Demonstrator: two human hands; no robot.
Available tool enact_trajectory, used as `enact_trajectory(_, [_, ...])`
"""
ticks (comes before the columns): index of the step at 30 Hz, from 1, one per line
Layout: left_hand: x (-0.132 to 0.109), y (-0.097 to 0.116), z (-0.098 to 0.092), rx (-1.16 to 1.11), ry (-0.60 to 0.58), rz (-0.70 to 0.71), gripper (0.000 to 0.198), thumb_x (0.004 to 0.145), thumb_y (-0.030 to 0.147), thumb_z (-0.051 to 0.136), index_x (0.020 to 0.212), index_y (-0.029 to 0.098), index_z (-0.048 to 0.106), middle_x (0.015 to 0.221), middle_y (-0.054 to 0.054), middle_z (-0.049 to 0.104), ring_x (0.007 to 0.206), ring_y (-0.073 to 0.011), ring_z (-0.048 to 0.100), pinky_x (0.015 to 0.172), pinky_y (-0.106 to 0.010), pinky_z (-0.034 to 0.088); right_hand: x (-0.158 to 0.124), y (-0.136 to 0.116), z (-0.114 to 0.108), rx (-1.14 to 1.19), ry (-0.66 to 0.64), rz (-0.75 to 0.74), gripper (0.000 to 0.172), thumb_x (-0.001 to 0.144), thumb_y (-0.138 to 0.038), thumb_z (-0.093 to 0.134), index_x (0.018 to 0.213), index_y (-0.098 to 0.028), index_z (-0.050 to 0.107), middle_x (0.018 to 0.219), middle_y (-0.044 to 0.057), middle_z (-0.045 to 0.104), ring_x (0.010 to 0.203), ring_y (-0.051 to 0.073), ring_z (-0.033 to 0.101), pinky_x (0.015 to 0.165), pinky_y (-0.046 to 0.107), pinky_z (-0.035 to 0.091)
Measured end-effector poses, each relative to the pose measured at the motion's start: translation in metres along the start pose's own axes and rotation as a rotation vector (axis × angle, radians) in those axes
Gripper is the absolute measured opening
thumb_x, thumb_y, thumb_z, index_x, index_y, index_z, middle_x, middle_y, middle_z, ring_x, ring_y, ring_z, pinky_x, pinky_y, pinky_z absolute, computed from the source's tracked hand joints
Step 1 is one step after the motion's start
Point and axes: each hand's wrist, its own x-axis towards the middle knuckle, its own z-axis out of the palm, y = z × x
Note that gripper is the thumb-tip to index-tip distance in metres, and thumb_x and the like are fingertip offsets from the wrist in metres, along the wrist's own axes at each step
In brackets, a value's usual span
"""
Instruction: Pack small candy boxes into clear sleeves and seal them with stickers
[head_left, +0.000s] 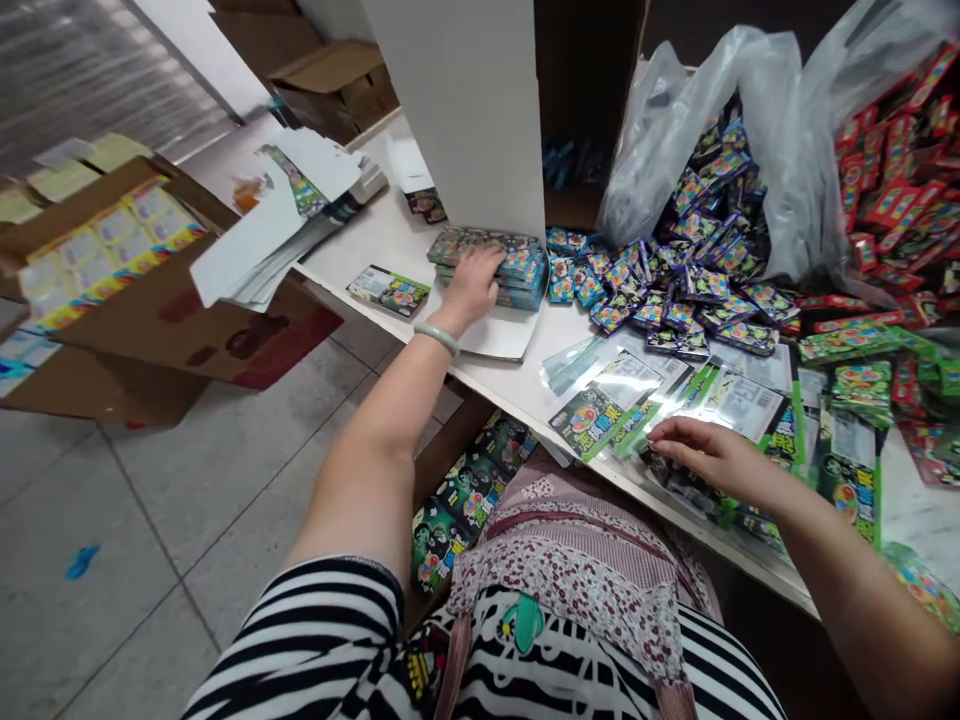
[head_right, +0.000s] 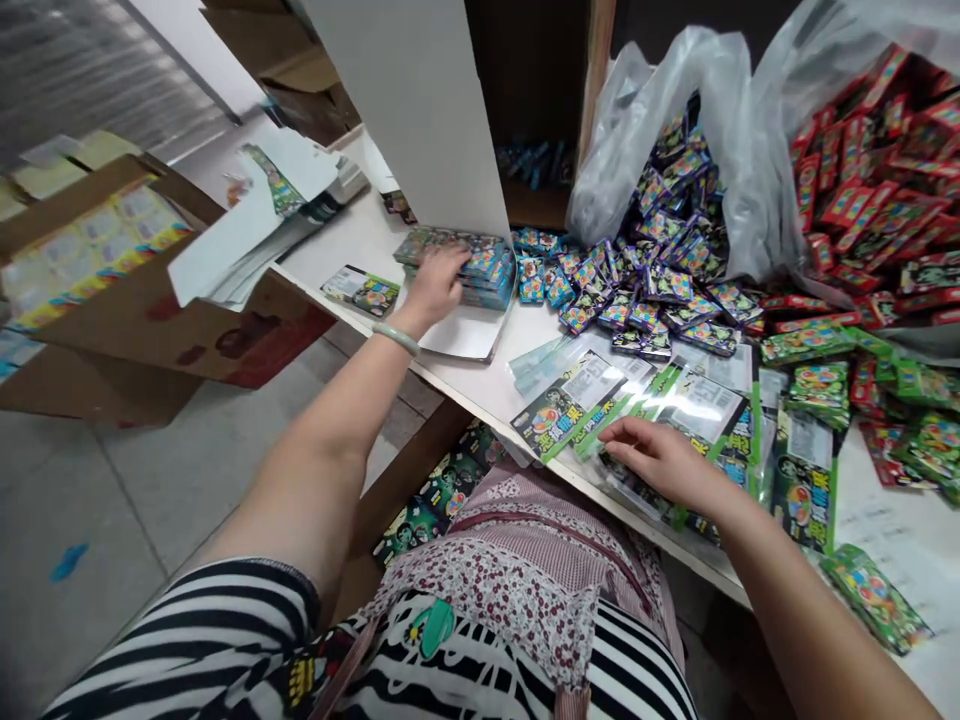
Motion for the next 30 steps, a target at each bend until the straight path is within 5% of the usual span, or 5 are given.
enact_trajectory(4, [-0.041,0.055,0.019,-0.022,0.072,-0.048,0.043,0.088,0.025,0.059,0.13,0.019,0.056,0.14,-0.015,0.058,0.137,-0.0332,0.046,0.119,-0.056,0.03,0.023,0.002,-0.005,-0.183,0.064,0.019,0.032,0.092,-0.046,0.05,0.1,-0.023,0.07,0.097,0.008,0.076,0.089,0.026,0.07,0.083,0.042,0.055])
enact_trajectory(8, [-0.094,0.137,0.041,0.027,-0.412,0.002,0.054,0.084,0.055,0.069,0.119,0.015,0.057,0.115,-0.016,0.064,0.112,-0.0341,0.057,0.1,-0.049,0.047,0.064,-0.003,-0.001,-0.574,0.251,-0.04,0.041,0.094,-0.033,0.052,0.127,-0.012,0.064,0.131,0.019,0.068,0.123,0.034,0.06,0.106,0.048,0.046])
enact_trajectory(11, [-0.118,0.171,0.049,0.115,-0.523,-0.049,0.063,0.077,0.061,0.075,0.115,0.015,0.055,0.116,-0.017,0.061,0.113,-0.0359,0.055,0.097,-0.048,0.047,0.091,-0.006,0.01,-0.822,0.248,0.013,0.072,0.087,-0.037,0.067,0.146,-0.001,0.047,0.149,0.027,0.052,0.138,0.04,0.046,0.116,0.048,0.037])
enact_trajectory(16, [-0.124,0.179,0.057,0.059,-0.517,-0.137,0.051,0.081,0.044,0.078,0.113,0.017,0.051,0.116,-0.014,0.06,0.113,-0.0332,0.054,0.098,-0.047,0.046,0.104,-0.002,0.024,-0.936,0.262,0.075,0.088,0.084,-0.052,0.071,0.151,-0.004,0.041,0.147,0.028,0.05,0.135,0.042,0.046,0.11,0.049,0.04])
enact_trajectory(30, [-0.137,0.193,0.052,0.054,-0.518,-0.22,0.056,0.079,0.045,0.081,0.114,0.014,0.051,0.121,-0.017,0.056,0.117,-0.0347,0.053,0.099,-0.047,0.045,0.084,-0.001,0.033,-0.883,0.211,0.1,0.098,0.076,-0.063,0.074,0.153,-0.012,0.04,0.156,0.025,0.04,0.138,0.044,0.041,0.111,0.052,0.038])
